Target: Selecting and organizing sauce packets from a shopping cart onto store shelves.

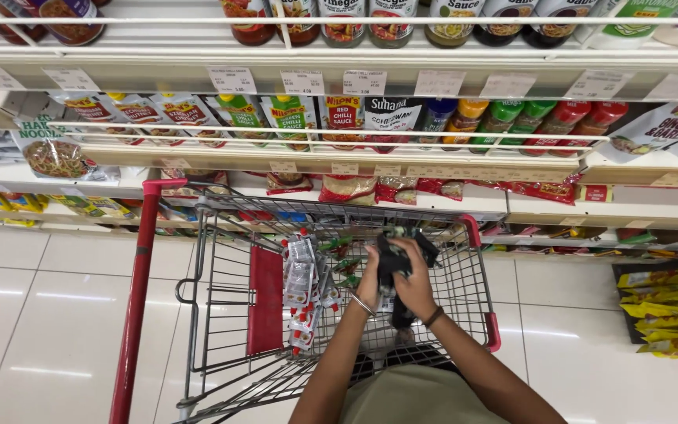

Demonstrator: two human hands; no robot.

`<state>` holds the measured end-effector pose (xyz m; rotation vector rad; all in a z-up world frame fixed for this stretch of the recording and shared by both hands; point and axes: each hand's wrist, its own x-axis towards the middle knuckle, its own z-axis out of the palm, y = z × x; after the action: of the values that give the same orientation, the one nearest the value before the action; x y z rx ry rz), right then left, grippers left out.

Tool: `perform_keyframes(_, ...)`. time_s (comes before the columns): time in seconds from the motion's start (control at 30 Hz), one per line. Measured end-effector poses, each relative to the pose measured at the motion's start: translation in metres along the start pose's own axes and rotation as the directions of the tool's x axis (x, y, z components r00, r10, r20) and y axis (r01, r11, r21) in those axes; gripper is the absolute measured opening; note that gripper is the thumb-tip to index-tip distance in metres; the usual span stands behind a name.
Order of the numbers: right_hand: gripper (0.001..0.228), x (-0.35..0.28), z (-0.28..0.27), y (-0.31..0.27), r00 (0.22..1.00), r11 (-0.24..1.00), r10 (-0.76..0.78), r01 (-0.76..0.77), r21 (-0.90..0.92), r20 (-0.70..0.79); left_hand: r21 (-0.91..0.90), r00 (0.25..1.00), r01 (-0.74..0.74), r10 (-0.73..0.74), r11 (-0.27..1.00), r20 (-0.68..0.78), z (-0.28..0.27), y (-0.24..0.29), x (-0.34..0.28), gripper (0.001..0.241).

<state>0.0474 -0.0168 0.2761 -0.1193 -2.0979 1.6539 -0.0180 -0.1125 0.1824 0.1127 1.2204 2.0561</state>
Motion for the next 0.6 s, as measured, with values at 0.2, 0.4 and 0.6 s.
perform_keyframes(0.2,0.056,0.043,-0.015,-0.007,0.966,0.982,-0.139,0.106,-0.157,-0.216,-0.213,0.997,0.081,-0.078,0.974,0.019,-0.018,-0.027,-0.006,0.066)
perform_keyframes(0.4,0.059,-0.011,-0.015,0.002,0.989,0.894,-0.142,0.149,-0.423,0.047,-0.422,0.996,0.028,-0.059,0.906,-0.06,-0.001,0.024,-0.009,0.06)
perform_keyframes(0.6,0.064,-0.009,-0.02,0.004,0.962,0.811,-0.057,0.201,-0.549,0.268,-0.338,0.978,-0.024,-0.049,0.941,-0.205,-0.013,0.009,0.012,0.059)
